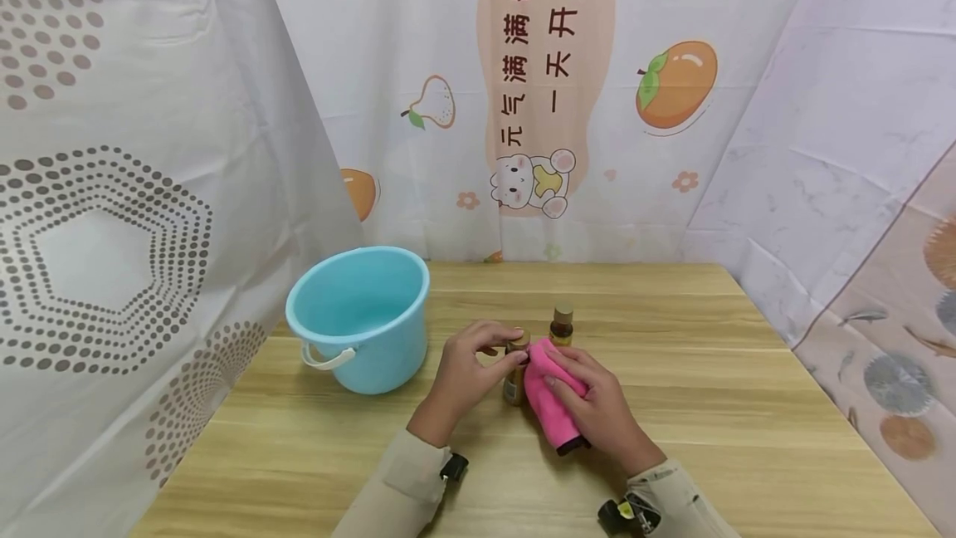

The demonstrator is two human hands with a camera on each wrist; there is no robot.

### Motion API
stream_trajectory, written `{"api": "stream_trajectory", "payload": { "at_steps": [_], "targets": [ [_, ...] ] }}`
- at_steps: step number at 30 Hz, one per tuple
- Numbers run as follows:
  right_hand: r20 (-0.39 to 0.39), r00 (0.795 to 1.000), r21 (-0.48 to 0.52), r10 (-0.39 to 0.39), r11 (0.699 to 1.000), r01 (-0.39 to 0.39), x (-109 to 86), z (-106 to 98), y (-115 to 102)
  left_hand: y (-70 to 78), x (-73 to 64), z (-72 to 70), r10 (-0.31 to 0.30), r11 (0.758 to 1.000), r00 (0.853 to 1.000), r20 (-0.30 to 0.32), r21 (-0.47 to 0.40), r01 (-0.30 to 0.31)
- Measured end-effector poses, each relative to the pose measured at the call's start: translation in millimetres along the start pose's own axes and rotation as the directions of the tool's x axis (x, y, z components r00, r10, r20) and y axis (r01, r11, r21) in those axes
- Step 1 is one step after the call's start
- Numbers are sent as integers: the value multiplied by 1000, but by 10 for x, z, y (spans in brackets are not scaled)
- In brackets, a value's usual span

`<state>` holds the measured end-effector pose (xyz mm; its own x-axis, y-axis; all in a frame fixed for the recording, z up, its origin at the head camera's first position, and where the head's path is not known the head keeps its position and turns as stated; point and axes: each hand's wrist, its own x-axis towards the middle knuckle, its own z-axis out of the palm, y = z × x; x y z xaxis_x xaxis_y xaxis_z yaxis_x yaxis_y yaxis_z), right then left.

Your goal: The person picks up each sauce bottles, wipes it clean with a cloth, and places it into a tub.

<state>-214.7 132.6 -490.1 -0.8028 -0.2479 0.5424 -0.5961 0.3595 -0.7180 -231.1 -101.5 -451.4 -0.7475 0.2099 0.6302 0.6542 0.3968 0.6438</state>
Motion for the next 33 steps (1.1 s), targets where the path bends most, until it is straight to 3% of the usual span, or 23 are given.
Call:
{"api": "stream_trajectory", "payload": {
  "at_steps": [14, 24, 28, 33],
  "targets": [
    [100, 989, -83, 107, 992, -99, -12, -23, 12, 0, -1, 18, 16, 999, 1000, 4, -35, -16],
    [155, 958, -132, 242, 966, -222, -27, -24, 8, 36, 7, 24, -28, 998, 999, 28, -62, 30],
    [156, 958, -136, 242, 966, -222, -26, -21, -2, 35, 6, 36, -53, 996, 998, 21, -64, 54],
    [141, 970, -114, 199, 976, -183, -21, -21, -16, 32, 6, 42, -43, 997, 999, 2, -59, 43]
  ]
}}
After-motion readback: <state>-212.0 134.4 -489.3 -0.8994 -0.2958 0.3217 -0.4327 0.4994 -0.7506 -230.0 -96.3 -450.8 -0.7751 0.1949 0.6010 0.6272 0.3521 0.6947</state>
